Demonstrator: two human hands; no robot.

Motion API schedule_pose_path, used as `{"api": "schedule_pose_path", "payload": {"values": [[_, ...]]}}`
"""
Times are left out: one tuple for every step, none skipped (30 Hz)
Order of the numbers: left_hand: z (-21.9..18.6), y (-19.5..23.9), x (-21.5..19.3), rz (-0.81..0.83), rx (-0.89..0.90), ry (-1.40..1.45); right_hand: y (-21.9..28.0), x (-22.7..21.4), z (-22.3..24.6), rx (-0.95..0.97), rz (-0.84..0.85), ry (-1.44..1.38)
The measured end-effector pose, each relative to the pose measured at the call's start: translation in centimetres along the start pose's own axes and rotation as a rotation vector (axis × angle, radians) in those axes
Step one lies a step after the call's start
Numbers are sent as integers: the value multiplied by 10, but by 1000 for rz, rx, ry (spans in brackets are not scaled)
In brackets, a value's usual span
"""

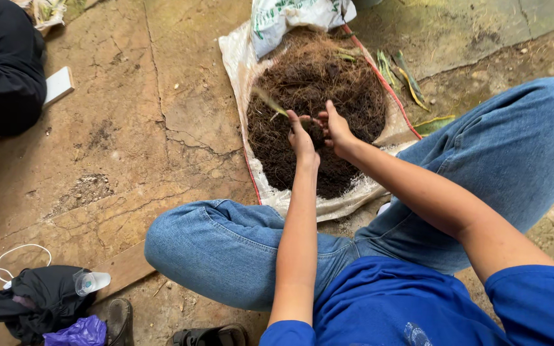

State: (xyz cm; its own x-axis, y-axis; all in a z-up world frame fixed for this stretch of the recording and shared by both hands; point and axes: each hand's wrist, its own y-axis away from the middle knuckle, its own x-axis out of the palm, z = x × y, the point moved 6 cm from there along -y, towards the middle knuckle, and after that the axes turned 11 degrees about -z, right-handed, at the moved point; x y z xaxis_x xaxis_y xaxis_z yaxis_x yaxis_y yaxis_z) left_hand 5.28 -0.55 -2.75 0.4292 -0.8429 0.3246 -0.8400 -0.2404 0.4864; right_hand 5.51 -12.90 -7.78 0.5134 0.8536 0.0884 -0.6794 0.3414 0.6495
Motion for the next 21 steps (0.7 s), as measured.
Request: {"api": "schedule_pose_path", "payload": {"values": [[0, 4, 3, 37, -60, 79, -4, -2, -1, -11, -10, -1], [0, 6, 6, 73, -119, 161, -6, -1, 2, -60, 2, -7], [0, 7, 4, 54, -117, 120, -7, 1, 5, -109, 13, -13], [2, 6, 2, 35, -114, 81, -7, 2, 7, -159, 27, -17], [4, 4, -1, 17, -111, 42, -5, 4, 7, -188, 25, -7], [7, 1, -2, -6, -99, 30, -2, 5, 10, -223, 24, 3], [10, -4, -5, -28, -86, 18, 2, 7, 12, -257, 23, 13], [13, -9, -5, -47, -73, 12, 6, 7, 18, -327, -14, 100], [14, -14, -6, -50, -47, -1, 13, 8, 21, -396, -52, 187], [17, -16, -9, -53, -22, -8, 22, 8, 22, -468, -90, 278], [19, -17, -11, -55, 4, -15, 34, 10, 26, -607, -89, 316], [24, -18, -13, -79, -32, -71, 46, 14, 28, -744, -85, 354], [29, -18, -17, -103, -68, -127, 57, 16, 31, -881, -80, 391], [32, -18, -18, -125, -101, -186, 61, 17, 31, -895, -95, 413], [33, -18, -17, -128, -119, -178, 64, 16, 32, -909, -111, 435], [35, -17, -17, -133, -138, -173, 66, 16, 32, -920, -126, 455], [36, -16, -17, -138, -156, -168, 65, 16, 31, -894, -119, 455], [36, -16, -18, -152, -162, -140, 63, 16, 31, -869, -113, 453], [36, -16, -18, -166, -169, -112, 61, 16, 32, -843, -107, 451], [36, -16, -20, -182, -176, -86, 60, 15, 33, -834, -120, 456], [35, -18, -18, -158, -176, -27, 58, 14, 37, -825, -134, 462]]}}
